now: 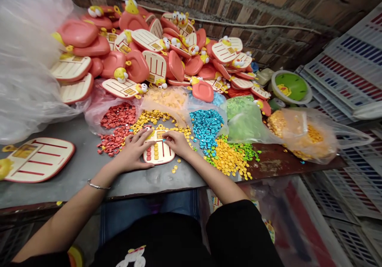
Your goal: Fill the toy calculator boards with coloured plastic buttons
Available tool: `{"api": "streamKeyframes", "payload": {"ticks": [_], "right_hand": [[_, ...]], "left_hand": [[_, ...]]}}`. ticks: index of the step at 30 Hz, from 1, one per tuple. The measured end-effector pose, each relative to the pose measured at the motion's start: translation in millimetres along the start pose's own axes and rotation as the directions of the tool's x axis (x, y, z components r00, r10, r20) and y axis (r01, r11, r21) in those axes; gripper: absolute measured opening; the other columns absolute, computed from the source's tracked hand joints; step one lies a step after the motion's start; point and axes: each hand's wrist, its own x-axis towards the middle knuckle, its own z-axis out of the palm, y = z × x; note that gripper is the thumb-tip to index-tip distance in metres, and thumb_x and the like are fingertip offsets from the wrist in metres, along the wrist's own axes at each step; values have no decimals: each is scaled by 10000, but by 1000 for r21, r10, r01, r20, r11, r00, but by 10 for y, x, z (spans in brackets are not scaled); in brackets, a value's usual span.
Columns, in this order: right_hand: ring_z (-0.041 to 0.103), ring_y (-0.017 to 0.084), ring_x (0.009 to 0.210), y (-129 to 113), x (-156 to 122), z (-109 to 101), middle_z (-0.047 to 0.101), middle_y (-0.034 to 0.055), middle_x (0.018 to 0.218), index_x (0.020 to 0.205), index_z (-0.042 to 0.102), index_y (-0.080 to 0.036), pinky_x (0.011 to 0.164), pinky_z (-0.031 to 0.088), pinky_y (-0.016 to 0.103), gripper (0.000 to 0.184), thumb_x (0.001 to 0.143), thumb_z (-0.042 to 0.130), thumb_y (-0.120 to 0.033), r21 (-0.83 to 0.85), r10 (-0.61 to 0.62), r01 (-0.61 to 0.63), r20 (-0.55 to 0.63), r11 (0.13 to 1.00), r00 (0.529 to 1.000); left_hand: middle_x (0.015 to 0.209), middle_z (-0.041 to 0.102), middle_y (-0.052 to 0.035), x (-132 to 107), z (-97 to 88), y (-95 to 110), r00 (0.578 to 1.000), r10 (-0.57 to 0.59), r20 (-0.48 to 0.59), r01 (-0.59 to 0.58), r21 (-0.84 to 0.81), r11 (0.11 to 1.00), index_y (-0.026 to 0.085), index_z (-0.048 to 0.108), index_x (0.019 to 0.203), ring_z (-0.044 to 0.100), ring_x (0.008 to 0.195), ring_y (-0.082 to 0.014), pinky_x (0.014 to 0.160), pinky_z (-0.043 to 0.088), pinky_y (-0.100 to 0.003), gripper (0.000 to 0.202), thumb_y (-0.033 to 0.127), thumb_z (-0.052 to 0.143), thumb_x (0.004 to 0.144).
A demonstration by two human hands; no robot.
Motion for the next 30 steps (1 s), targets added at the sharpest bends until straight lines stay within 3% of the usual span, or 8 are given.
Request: {"api": "streamKeyframes", "payload": {"ticks": [3,8,13,16,19,23,26,30], "right_hand": [[645,185,831,-23,47,11,712,56,942,958,698,-183,768,512,314,181,800,622,-139,6,-45,45,71,999,996],[668,174,781,-48,40,60,711,45,889,930,684,-168,721,522,287,176,756,713,-165,118,64,-71,67,990,996],[665,184,838,-233,-135,-255,724,31,898,986,713,-204,792,512,310,244,761,768,-280,46,-82,70,342,996,936],[659,206,898,-218,-265,-619,725,53,950,996,708,-209,825,500,342,178,857,670,-311,-96,-43,58,148,994,988],[637,233,901,-32,-372,-888,710,74,922,943,704,-196,833,484,376,125,893,599,-242,-410,20,-54,-87,911,996],[604,252,938,219,-462,-918,679,108,959,947,694,-181,834,483,378,143,861,590,-133,-652,58,-7,56,758,997],[600,244,914,244,-485,-835,660,112,953,934,664,-177,810,491,366,151,864,545,-116,-637,20,8,38,771,999],[607,190,784,83,-411,-740,630,50,852,908,607,-198,721,511,313,110,833,546,-144,-395,-37,-21,-137,918,990]], "left_hand": [[1605,194,-141,2,-7,6,1000,-11,8,11,15,1000,252,552,1334,193,1423,-435,1060,196,-603,774,631,694,674],[1592,225,-160,11,-18,19,1000,-9,12,8,56,998,232,555,1322,194,1430,-426,1039,230,-593,779,641,689,673],[1594,216,-164,7,-18,12,1000,-2,14,1,79,997,219,557,1306,194,1437,-403,1031,239,-572,765,666,651,693],[1602,184,-167,-4,-15,10,1000,1,20,-2,69,998,221,529,1341,169,1446,-403,1039,214,-579,761,634,643,711],[1611,138,-170,-17,-11,29,1000,13,5,-13,46,999,243,468,1407,109,1462,-411,1045,184,-586,772,577,643,733],[1622,98,-150,-31,-1,78,998,67,-7,-67,17,998,287,490,1393,67,1469,-420,1059,135,-590,661,493,623,780],[1623,123,-124,-34,-1,107,991,127,33,-126,-19,992,320,546,1333,108,1468,-402,1064,123,-587,548,456,607,805],[1616,179,-96,-28,-25,125,982,172,82,-167,-64,984,351,579,1280,161,1460,-381,1053,152,-581,489,443,624,801]]}}
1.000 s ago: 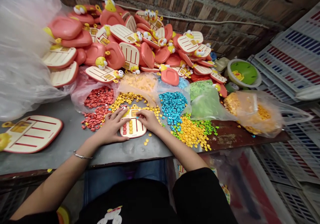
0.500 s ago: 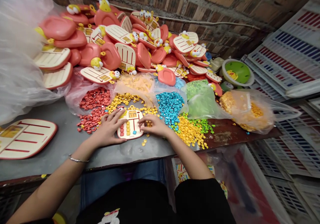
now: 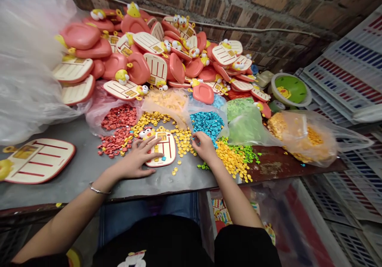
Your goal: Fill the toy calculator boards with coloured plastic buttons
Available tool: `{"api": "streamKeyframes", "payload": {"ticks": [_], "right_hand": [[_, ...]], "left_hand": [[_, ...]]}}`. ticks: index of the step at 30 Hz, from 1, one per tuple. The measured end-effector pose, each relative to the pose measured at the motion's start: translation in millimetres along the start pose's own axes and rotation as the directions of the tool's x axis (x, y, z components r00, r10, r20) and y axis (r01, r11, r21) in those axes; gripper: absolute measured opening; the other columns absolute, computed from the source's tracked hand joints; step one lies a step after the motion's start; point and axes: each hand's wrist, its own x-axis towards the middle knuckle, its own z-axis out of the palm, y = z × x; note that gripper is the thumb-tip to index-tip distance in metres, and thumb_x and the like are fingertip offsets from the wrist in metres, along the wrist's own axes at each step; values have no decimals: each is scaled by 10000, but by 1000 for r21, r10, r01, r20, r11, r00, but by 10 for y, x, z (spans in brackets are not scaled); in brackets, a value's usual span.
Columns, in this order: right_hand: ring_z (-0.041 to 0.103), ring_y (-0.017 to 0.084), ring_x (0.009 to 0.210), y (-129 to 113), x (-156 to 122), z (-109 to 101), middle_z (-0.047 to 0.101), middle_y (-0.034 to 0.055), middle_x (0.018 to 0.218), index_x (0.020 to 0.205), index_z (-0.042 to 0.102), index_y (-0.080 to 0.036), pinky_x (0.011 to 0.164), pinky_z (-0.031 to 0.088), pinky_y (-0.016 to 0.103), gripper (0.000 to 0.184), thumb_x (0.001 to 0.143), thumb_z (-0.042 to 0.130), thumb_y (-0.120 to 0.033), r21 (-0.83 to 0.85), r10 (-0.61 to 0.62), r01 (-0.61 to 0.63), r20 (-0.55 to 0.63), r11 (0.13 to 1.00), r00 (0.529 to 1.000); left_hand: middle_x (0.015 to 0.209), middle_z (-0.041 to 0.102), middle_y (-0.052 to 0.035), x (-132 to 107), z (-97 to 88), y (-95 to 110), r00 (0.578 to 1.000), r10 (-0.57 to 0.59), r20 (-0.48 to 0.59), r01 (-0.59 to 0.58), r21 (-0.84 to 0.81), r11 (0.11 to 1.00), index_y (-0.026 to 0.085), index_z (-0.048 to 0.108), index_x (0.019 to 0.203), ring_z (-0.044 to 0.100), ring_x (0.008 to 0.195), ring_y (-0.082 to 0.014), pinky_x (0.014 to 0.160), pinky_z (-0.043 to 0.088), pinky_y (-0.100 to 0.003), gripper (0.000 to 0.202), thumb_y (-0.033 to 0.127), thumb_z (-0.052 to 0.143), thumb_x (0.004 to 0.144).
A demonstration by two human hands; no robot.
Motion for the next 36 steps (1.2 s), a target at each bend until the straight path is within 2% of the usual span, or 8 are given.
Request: {"api": "streamKeyframes", "payload": {"ticks": [2,5,8,12,16,23,32,36], "right_hand": [[616,175,762,-129,93,39,628,36,853,913,593,-206,681,525,293,91,827,569,-188,166,27,-19,-46,986,999],[641,174,800,-292,283,175,660,47,938,975,608,-214,691,544,294,132,852,592,-261,310,-12,19,-23,951,1000],[654,191,847,-349,458,374,696,55,953,975,648,-214,776,539,338,127,877,600,-279,297,-125,111,26,948,992],[634,235,936,-291,539,605,712,79,937,869,665,-202,873,496,420,88,884,602,-262,229,-218,204,40,952,975],[608,247,949,-242,500,693,705,84,932,809,656,-206,871,484,437,102,875,618,-274,210,-187,180,13,961,982],[638,219,910,-258,512,677,677,76,956,966,697,-218,800,526,372,190,893,602,-366,425,-78,88,-41,901,996],[581,239,930,-240,492,642,707,70,937,811,670,-217,873,475,430,131,904,591,-263,82,-232,229,20,970,973],[548,237,924,-252,506,623,673,78,922,804,671,-221,850,474,415,161,917,556,-230,38,-287,285,56,958,956]], "left_hand": [[1609,209,-88,8,-9,3,1000,-23,-5,23,-11,1000,345,590,1268,186,1451,-382,1056,161,-577,482,459,628,800],[1604,219,-109,24,4,-2,992,-108,-68,109,6,994,292,562,1315,197,1443,-384,1067,175,-560,553,494,620,804],[1596,219,-154,36,36,-20,978,-172,-118,179,51,982,226,494,1388,189,1445,-383,1071,172,-562,699,559,624,787],[1585,252,-154,42,63,-44,974,-191,-120,202,80,976,218,481,1401,216,1433,-383,1069,174,-559,764,614,630,765],[1583,265,-142,45,64,-50,974,-187,-131,200,94,975,223,497,1383,240,1419,-378,1063,181,-556,762,632,631,754],[1578,277,-146,47,71,-58,973,-189,-135,203,99,974,216,505,1373,261,1403,-376,1054,189,-562,760,624,644,747],[1580,269,-150,46,81,-65,972,-190,-136,202,85,976,216,508,1373,253,1407,-383,1059,178,-572,749,633,624,762],[1580,275,-138,47,83,-63,971,-190,-143,202,79,976,226,507,1374,260,1402,-387,1068,167,-569,747,627,632,756]]}}
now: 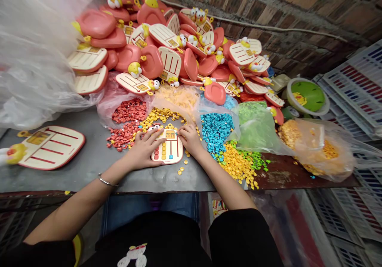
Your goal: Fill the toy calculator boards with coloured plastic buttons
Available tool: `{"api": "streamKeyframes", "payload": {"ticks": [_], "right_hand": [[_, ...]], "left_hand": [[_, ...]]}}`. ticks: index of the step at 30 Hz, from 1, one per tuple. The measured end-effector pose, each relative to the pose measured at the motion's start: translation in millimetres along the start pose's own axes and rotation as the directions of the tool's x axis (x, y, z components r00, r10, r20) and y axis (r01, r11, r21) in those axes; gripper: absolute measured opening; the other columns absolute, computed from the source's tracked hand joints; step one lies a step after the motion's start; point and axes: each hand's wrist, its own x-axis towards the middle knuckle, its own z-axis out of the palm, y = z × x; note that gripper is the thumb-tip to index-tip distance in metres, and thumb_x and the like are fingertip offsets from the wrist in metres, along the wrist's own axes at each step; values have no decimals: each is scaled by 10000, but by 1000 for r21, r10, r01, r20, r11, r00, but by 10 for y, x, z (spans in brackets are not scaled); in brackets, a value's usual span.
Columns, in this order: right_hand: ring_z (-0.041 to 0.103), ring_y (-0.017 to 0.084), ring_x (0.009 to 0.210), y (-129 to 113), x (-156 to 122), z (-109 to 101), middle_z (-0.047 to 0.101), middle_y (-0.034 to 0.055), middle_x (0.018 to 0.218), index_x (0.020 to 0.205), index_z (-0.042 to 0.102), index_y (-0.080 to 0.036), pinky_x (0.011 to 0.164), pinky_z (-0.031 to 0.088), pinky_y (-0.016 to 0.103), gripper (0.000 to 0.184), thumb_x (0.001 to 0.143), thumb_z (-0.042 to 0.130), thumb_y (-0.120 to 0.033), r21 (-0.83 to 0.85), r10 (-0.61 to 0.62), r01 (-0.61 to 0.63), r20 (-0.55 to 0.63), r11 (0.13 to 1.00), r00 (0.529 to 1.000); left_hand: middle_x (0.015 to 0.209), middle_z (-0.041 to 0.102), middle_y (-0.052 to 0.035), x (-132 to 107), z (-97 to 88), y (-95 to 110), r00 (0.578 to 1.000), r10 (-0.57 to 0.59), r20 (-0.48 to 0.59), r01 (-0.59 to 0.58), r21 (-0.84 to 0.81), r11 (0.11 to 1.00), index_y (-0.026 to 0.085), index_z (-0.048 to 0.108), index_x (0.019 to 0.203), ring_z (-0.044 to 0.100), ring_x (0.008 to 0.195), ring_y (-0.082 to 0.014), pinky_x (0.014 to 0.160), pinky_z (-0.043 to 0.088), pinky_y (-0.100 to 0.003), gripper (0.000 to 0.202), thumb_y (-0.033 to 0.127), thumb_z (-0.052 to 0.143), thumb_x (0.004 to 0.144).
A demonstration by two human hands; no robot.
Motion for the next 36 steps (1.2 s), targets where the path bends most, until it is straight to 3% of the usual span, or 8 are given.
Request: {"api": "streamKeyframes", "payload": {"ticks": [6,12,20,25,27,30,32,36], "right_hand": [[502,246,901,-36,89,-7,627,87,894,796,674,-223,833,465,425,198,921,522,-201,-62,6,-1,77,998,997],[546,218,866,-55,-101,-81,623,75,874,861,688,-226,779,474,372,209,951,501,-245,74,-54,45,123,996,991],[564,205,823,-180,-109,130,605,62,802,850,710,-223,761,474,358,278,971,473,-306,163,-14,-1,87,987,996],[616,191,831,-287,-126,-136,678,43,824,870,707,-228,815,483,359,194,939,557,-330,381,-161,34,308,924,938],[637,193,841,-238,-203,-328,703,42,866,906,700,-228,814,494,358,181,934,564,-345,398,-87,-36,286,917,954],[628,212,801,-16,-348,-569,688,58,848,892,687,-217,753,497,362,220,947,514,-342,170,207,-204,-1,964,978],[606,233,806,170,-436,-643,665,76,845,871,676,-208,749,483,374,204,936,514,-314,-61,262,-270,-113,961,958],[577,245,861,389,-533,-592,639,99,914,862,647,-210,739,461,341,129,910,528,-222,-348,233,-214,11,913,972]], "left_hand": [[1580,272,-142,-2,-7,18,1000,-21,6,21,-20,1000,229,496,1384,249,1410,-394,1066,158,-589,766,626,645,746],[1580,279,-124,4,-15,13,1000,-17,16,17,-13,1000,228,499,1369,274,1403,-368,1060,186,-564,766,629,656,735],[1578,287,-116,4,-2,-12,1000,1,7,-1,8,1000,227,502,1365,277,1407,-353,1055,209,-534,771,625,663,724],[1572,298,-131,2,11,-37,1000,9,-10,-9,-9,1000,223,504,1371,281,1401,-370,1056,209,-547,791,636,665,717],[1575,289,-133,2,14,-44,1000,11,-8,-11,-22,1000,231,501,1377,276,1401,-378,1061,203,-553,788,625,672,716],[1581,275,-131,1,18,-45,1000,9,-7,-10,-46,999,251,492,1389,260,1406,-386,1071,194,-554,794,614,685,709],[1582,272,-133,0,19,-43,1000,12,-8,-12,-56,998,252,491,1391,255,1409,-383,1078,194,-546,794,617,682,713],[1581,269,-146,4,18,-39,1000,5,5,-5,-49,999,235,504,1380,250,1413,-378,1084,196,-543,789,627,675,717]]}}
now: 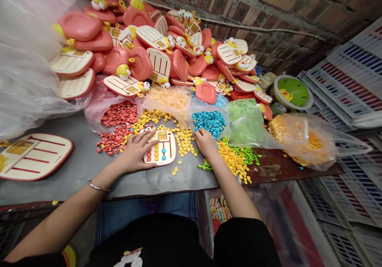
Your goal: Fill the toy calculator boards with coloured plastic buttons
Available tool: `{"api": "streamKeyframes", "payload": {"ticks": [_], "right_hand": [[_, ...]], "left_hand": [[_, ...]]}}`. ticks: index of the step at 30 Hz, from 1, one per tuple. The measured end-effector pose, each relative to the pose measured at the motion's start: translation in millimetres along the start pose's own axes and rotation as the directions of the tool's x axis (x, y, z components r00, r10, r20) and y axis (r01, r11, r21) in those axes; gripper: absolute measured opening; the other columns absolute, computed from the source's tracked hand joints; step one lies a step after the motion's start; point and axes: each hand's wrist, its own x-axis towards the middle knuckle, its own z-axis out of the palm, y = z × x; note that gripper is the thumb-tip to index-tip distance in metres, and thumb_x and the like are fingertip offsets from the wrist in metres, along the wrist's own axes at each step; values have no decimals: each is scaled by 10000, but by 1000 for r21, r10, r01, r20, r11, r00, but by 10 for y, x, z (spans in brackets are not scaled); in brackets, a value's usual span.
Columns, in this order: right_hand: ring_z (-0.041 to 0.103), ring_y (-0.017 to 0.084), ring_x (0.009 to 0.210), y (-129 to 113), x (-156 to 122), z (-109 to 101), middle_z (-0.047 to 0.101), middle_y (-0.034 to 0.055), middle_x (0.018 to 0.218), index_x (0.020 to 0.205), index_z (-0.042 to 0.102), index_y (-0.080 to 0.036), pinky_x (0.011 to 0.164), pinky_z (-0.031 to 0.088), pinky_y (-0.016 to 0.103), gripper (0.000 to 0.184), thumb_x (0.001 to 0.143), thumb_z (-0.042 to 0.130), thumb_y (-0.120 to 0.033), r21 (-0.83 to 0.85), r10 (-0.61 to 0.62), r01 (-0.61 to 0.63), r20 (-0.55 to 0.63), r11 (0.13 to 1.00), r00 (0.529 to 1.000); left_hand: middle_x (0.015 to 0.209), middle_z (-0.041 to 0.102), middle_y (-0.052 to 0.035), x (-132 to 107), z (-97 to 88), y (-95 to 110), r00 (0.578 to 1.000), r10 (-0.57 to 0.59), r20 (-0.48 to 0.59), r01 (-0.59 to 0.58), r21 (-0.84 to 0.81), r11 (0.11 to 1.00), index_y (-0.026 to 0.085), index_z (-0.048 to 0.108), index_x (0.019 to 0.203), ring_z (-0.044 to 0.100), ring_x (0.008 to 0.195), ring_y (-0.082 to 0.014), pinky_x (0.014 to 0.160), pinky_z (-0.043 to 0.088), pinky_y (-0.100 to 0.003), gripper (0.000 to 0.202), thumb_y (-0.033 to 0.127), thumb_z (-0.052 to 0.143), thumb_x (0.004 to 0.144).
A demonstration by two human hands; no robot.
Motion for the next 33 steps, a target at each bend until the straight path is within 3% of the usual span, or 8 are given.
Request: {"api": "streamKeyframes", "payload": {"ticks": [5,11,13,15,20,24,27,33], "right_hand": [[567,208,802,-19,-14,38,612,74,889,855,629,-217,680,446,287,164,903,485,-153,-51,13,-12,9,999,1000],[592,186,771,-254,6,-132,561,78,978,923,652,-219,675,541,335,120,896,551,-276,381,125,-36,-211,924,970],[606,184,808,-424,72,-141,558,74,1010,938,663,-230,648,561,321,116,877,598,-306,506,140,-28,-185,862,973],[618,188,859,-585,174,-91,585,69,999,959,669,-239,659,568,311,122,889,592,-303,565,65,11,-114,825,991],[622,209,913,-724,448,225,650,78,959,973,667,-216,795,545,364,151,928,525,-244,491,-184,171,-23,854,983],[594,228,917,-670,505,404,648,82,924,883,680,-219,841,512,397,161,930,527,-237,374,-227,220,-27,901,974],[583,230,916,-644,441,399,640,79,915,847,681,-224,833,503,395,179,934,526,-241,358,-213,218,-55,908,976],[594,198,857,-666,251,300,622,65,880,883,680,-209,768,501,338,151,926,536,-192,497,-253,206,30,843,967]], "left_hand": [[1589,241,-153,-8,-10,5,1000,7,17,-7,13,1000,237,506,1388,228,1422,-374,1084,200,-541,768,617,663,740],[1635,100,-43,-38,-2,53,999,19,48,-18,-17,1000,447,491,1373,118,1455,-395,1082,146,-588,543,537,607,851],[1639,70,-20,-43,10,54,998,29,48,-28,-26,999,479,487,1362,88,1460,-406,1078,149,-591,510,520,599,866],[1639,68,-20,-46,23,41,998,55,40,-54,-25,998,489,476,1366,88,1461,-410,1075,150,-591,506,516,592,874],[1634,92,-66,-52,42,9,991,131,30,-131,-8,991,462,455,1393,96,1468,-397,1071,148,-583,511,522,555,896],[1628,127,-76,-48,42,13,993,106,48,-107,14,994,455,462,1391,103,1471,-386,1060,171,-568,514,539,551,892],[1616,177,-92,-36,39,13,994,97,54,-100,56,993,410,434,1424,138,1469,-360,1058,179,-548,591,594,540,873],[1589,257,-110,-16,28,17,996,65,65,-70,81,994,226,362,1484,200,1451,-337,1068,203,-509,797,636,555,828]]}}
